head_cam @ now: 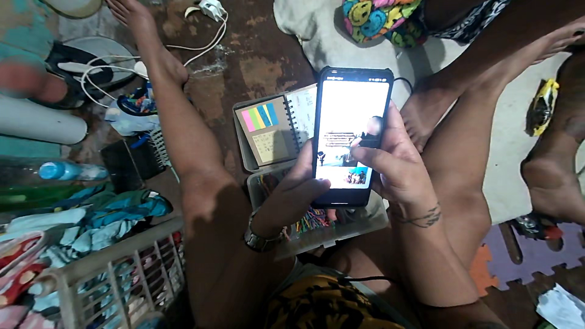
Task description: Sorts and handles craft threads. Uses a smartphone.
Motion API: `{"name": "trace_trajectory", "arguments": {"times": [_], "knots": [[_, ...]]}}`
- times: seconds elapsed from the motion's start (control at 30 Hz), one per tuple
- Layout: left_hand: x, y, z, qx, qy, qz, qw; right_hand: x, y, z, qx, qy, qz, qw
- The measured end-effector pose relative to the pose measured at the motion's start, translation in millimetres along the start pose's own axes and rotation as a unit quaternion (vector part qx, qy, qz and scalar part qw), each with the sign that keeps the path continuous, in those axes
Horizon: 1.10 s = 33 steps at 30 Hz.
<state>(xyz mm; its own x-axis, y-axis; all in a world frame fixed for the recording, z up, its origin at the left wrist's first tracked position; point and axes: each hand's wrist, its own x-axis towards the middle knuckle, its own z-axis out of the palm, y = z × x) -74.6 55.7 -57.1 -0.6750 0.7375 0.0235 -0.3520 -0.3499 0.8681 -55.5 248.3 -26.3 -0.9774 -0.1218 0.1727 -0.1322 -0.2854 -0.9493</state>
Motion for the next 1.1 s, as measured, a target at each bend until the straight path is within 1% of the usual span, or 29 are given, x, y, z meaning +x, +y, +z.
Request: {"name": "trace_trajectory", "arguments": {"times": [0.23,0.53,0.7,1.1], "knots": [[-0.6,4.4,4.7,-0.004,0.008,0.010,1.000,0.2,1.6,-0.4,0.005,-0.001,-0.005,1.000],[0.8,-4.3,-2.0,-0.013,-0.014,0.013,1.000,0.0,1.2,-0.6,-0.012,-0.004,-0.009,1.000],[-1.0,2.6,4.0,-0.016,-0.008,0.023,1.000,-0.8,1.9,-0.9,-0.022,-0.005,-0.009,1.000],[-1.8,1.6,3.1,-0.006,-0.007,0.022,1.000,-0.7,1.8,-0.7,-0.023,-0.006,-0.012,1.000]]}}
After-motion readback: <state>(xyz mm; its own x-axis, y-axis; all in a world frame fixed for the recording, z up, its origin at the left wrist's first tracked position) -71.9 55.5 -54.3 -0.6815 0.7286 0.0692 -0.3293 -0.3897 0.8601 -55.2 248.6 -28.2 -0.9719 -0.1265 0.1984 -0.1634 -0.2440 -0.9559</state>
